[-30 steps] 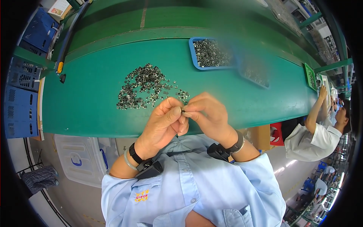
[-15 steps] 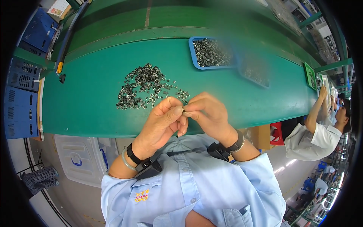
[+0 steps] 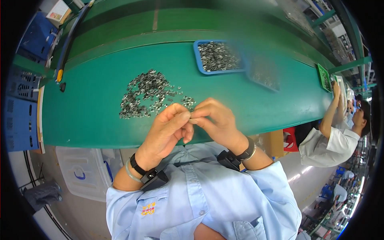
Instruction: The person picks up small metal components from a pile on the table and joins them together by hand. After joining the components, the person places the assembled unit into a blue plastic tray.
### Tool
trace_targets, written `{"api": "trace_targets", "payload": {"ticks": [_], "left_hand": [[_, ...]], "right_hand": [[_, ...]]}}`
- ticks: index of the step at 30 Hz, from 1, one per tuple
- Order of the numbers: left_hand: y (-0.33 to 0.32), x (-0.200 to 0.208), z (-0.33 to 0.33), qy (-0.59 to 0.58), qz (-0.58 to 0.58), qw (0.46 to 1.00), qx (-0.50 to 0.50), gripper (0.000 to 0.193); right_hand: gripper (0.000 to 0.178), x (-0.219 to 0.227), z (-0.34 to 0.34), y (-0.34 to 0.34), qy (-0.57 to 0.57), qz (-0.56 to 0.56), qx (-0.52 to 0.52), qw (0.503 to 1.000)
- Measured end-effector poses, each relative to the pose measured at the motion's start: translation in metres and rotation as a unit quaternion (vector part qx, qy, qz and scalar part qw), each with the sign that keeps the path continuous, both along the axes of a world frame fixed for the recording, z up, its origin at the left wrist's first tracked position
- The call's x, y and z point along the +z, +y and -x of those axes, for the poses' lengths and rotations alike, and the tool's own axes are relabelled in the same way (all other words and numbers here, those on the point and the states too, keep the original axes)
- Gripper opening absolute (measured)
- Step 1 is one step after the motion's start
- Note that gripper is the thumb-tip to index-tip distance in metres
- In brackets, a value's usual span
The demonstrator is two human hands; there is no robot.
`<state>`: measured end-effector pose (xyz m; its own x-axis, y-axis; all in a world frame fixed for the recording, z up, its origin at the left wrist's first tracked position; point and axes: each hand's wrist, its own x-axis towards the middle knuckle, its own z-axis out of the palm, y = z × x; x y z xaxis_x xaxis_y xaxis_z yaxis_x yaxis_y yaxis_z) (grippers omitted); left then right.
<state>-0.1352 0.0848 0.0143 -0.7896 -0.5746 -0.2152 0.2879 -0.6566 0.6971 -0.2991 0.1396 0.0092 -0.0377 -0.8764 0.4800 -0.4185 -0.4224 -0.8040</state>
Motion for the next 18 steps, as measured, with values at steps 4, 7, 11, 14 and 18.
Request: {"api": "trace_targets", "payload": {"ticks": [4, 7, 11, 14, 18], "left_hand": [[-0.001, -0.001, -0.006, 0.007, -0.023, 0.999, 0.025, 0.018], [-0.003, -0.006, -0.012, -0.002, -0.003, 0.998, 0.064, 0.015], [-0.004, -0.013, -0.021, -0.013, -0.026, 0.995, 0.097, 0.014], [-0.004, -0.018, -0.027, -0.013, -0.041, 0.992, 0.118, 0.013], [-0.004, -0.024, -0.030, -0.017, -0.050, 0.991, 0.120, 0.013]], "right_hand": [[0.013, 0.004, 0.008, -0.009, 0.013, -0.013, -0.018, 1.000], [0.010, 0.010, 0.044, -0.035, 0.087, 0.016, -0.106, 0.990], [0.012, 0.002, 0.084, -0.064, 0.075, -0.035, -0.197, 0.977], [0.015, 0.000, 0.080, -0.059, 0.155, -0.034, -0.166, 0.973], [0.020, -0.010, 0.059, -0.038, 0.297, -0.041, -0.036, 0.953]]}}
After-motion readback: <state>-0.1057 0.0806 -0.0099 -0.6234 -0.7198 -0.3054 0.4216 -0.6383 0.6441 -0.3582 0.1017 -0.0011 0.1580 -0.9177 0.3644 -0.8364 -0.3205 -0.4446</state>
